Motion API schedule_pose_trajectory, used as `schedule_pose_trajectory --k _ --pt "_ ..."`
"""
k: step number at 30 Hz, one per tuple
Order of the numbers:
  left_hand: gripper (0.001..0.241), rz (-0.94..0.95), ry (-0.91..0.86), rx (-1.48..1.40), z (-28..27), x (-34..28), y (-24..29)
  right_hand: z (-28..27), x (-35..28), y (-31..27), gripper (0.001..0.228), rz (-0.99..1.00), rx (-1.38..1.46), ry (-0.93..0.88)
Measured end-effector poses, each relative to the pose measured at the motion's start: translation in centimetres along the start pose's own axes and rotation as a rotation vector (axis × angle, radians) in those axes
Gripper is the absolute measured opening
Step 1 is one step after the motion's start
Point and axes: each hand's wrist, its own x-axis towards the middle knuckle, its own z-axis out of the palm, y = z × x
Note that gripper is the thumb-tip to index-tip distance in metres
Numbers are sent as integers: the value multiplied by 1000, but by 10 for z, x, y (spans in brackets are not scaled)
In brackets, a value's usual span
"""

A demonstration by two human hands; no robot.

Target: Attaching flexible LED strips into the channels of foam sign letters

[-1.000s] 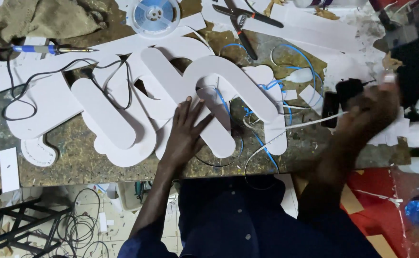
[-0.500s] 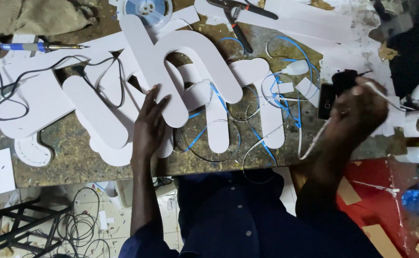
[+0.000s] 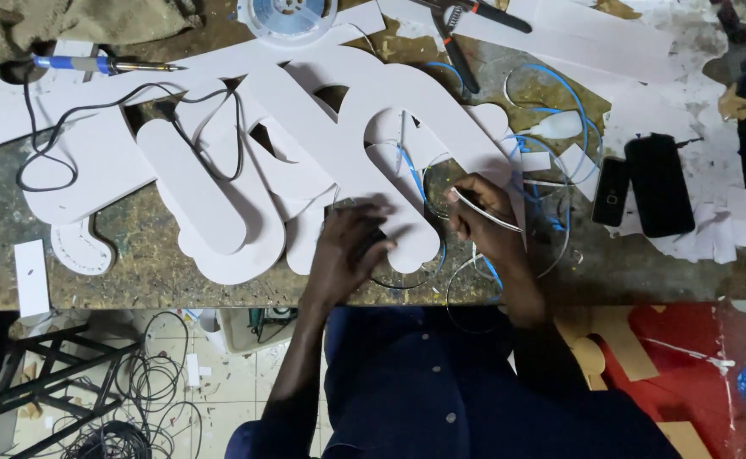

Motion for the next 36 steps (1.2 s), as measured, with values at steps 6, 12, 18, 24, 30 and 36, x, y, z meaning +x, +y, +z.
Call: schedule_pose_trajectory --k 6,12,18,24,30,36 --pt "41 -398 538 -241 -25 40 -56 16 -2 -26 17 60 8 29" --pt "81 -564 755 -337 -6 77 -131 41 10 -32 16 22 82 -53" --pt "99 -614 672 -224 -6 91 -112 10 8 -7 22 120 176 6" --pt "87 -570 704 -128 -1 86 -131 -15 3 11 27 161 188 69" --pt "84 -558 716 -182 -7 79 -128 -46 -4 6 31 140 179 74" --pt "71 -506 687 -246 -10 82 -113 -70 2 20 25 26 146 102"
